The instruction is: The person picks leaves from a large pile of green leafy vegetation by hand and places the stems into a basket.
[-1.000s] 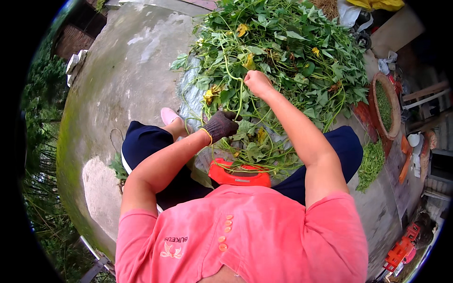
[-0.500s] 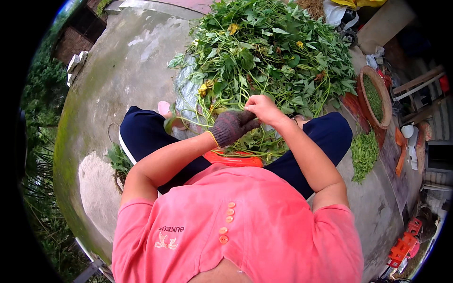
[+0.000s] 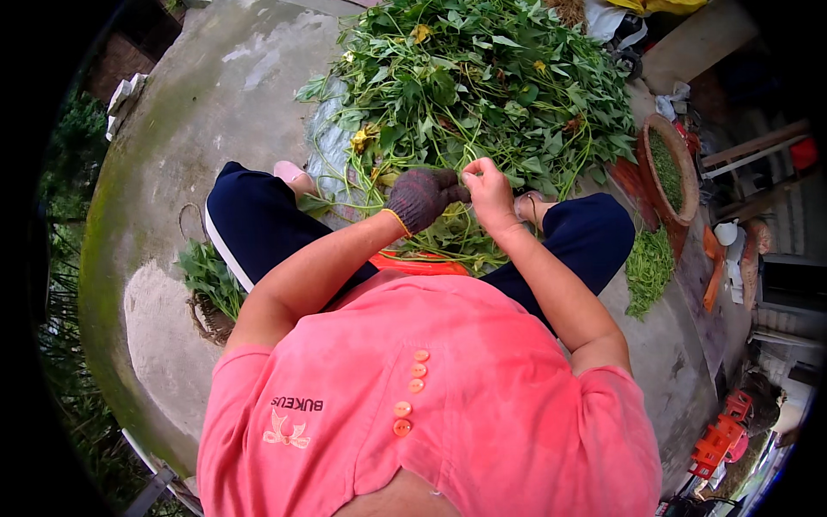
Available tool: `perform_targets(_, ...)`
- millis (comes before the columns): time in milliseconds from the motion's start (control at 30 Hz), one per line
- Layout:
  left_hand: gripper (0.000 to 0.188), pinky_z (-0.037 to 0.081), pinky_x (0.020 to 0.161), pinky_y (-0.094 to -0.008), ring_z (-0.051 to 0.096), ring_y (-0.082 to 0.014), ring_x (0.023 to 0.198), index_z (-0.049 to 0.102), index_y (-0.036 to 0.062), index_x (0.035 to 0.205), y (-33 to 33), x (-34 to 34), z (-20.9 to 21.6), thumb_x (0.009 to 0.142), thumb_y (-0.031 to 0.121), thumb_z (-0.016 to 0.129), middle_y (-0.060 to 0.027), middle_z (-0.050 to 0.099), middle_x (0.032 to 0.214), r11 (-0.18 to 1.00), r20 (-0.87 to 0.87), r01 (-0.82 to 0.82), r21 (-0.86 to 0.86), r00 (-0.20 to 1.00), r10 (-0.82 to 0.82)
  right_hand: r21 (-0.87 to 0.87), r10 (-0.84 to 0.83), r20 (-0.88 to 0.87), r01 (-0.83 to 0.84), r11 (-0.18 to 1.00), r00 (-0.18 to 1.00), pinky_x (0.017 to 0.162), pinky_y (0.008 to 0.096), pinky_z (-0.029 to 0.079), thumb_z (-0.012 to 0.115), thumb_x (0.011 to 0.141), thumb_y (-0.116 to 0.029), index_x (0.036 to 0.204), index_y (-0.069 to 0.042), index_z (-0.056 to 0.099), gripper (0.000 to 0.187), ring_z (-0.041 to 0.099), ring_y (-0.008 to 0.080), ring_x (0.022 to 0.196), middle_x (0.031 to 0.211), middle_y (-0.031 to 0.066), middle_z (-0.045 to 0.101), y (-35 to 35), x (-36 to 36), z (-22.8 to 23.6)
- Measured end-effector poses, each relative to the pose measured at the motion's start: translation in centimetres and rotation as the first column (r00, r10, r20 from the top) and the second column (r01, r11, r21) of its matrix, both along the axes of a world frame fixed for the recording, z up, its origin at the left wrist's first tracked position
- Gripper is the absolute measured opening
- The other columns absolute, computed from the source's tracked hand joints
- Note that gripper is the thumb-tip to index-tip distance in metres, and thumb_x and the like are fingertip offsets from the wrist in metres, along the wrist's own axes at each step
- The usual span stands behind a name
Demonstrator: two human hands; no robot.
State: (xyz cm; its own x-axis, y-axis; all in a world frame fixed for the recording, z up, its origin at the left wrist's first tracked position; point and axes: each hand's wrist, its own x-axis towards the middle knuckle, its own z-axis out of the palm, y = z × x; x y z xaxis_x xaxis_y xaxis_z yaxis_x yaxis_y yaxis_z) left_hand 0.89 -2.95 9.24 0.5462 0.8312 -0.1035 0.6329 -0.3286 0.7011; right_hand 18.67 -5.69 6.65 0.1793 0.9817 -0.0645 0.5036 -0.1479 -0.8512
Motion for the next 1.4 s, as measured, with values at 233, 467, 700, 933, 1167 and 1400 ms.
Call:
perform_targets(233,0.046,0.053,0.076,-0.0444,0.068,-0.0369,0.088,0.072,0.0208,0.112,2.3,-1.2,-0.3,0.085,0.057,0.062,-0.0156,0.071,0.099,0.993,0.102,-0.08,-0.093,0.991,0.089,-0.15,-0.151,-0.522,0.084,0.985,0.839,0.035,0.0233,0.027,0.069,0.091,-0.016,0.087,-0.007,0.053,0.019,0.036,0.0049,0.041,0.058,-0.0045,0.045,1.1,-3.8,5.6)
perform_targets(467,0.047,0.053,0.078,-0.0457,0.067,-0.0373,0.09,0.073,0.0158,0.103,4.3,-1.6,0.6,0.085,0.058,0.061,-0.0178,0.07,0.094,0.979,0.121,-0.2,-0.035,0.972,0.202,-0.034,-0.08,-0.553,0.074,0.997,0.83,0.036,0.0209,0.031,0.07,0.091,-0.011,0.088,-0.007,0.054,0.017,0.036,0.0026,0.043,0.06,-0.0065,0.043,1.7,-3.7,7.8)
perform_targets(700,0.038,0.047,0.058,-0.037,0.057,-0.0199,0.063,0.073,0.0079,0.1,16.5,-15.6,-6.4,0.077,0.038,0.079,-0.0078,0.067,0.079,0.711,0.264,-0.695,-0.102,0.67,0.693,0.191,0.093,-0.514,0.008,0.982,0.852,0.042,0.0197,0.034,0.07,0.087,0.002,0.093,-0.003,0.056,0.016,0.04,0.0039,0.046,0.061,-0.0038,0.049,0.7,-1.4,15.6)
perform_targets(933,0.049,0.054,0.073,-0.0406,0.069,-0.0294,0.085,0.069,0.0261,0.117,11.4,-8.4,-6.8,0.073,0.007,0.071,-0.0078,0.071,0.09,0.995,-0.101,-0.045,-0.091,0.994,0.035,0.314,0.279,-0.58,-0.106,0.944,0.765,0.053,0.0226,0.043,0.065,0.091,0.003,0.102,0.0,0.055,0.015,0.049,0.0076,0.057,0.071,0.0026,0.056,-0.1,-2.5,14.5)
perform_targets(1167,0.036,0.056,0.074,-0.0327,0.067,-0.0197,0.083,0.065,0.0017,0.113,10.6,-8.0,-6.0,0.094,0.032,0.065,-0.0104,0.069,0.096,0.925,0.54,0.079,-0.372,0.829,0.146,0.142,0.401,-0.443,-0.378,0.915,0.802,0.07,0.0213,0.047,0.06,0.095,-0.002,0.125,0.0,0.053,0.031,0.059,0.0083,0.074,0.079,0.0019,0.062,-1.8,-2.7,12.2)
perform_targets(1400,0.051,0.054,0.079,-0.0346,0.066,-0.0202,0.087,0.051,-0.0033,0.134,10.3,-7.5,-3.4,0.094,0.023,0.066,-0.0078,0.066,0.093,0.663,0.739,0.34,-0.667,0.189,0.647,-0.035,0.334,-0.516,-0.409,0.912,0.789,0.069,0.0232,0.045,0.056,0.092,-0.002,0.133,0.003,0.051,0.042,0.058,0.0114,0.073,0.077,0.0032,0.061,-3.0,-2.5,10.2)
